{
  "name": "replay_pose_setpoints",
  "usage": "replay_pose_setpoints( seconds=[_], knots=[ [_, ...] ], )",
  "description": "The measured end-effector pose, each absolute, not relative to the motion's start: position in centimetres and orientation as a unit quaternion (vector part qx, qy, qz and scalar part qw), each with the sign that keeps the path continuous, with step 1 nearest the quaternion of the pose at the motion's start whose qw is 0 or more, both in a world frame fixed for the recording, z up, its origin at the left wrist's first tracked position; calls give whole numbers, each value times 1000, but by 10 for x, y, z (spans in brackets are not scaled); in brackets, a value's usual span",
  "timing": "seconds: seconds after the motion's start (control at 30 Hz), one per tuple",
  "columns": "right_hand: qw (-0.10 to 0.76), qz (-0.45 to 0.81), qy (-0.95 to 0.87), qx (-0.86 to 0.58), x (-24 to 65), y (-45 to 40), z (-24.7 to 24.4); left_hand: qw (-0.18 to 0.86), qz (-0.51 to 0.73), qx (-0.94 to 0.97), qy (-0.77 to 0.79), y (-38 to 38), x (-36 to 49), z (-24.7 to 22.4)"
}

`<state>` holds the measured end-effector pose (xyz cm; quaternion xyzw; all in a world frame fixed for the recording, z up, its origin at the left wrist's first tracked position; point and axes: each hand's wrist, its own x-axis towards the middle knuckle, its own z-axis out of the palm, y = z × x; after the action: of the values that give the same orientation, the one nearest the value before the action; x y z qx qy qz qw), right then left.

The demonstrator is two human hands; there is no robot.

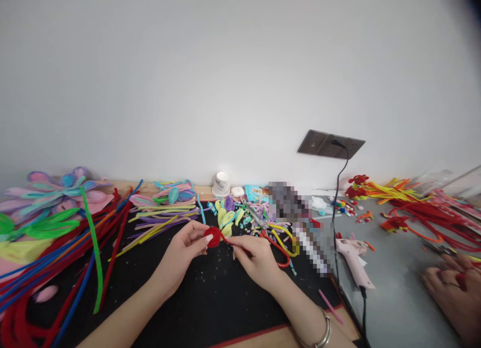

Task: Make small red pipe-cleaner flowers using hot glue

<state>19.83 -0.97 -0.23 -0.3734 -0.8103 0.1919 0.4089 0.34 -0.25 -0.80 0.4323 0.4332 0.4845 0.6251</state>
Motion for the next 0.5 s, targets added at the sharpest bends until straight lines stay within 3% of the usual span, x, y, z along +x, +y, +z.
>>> replay_pose_setpoints(
  seconds=[0.5],
  knots=[
    [402, 160, -818, -379, 194, -11, -10, 640, 479, 424, 425, -5, 3, -6]
  ],
)
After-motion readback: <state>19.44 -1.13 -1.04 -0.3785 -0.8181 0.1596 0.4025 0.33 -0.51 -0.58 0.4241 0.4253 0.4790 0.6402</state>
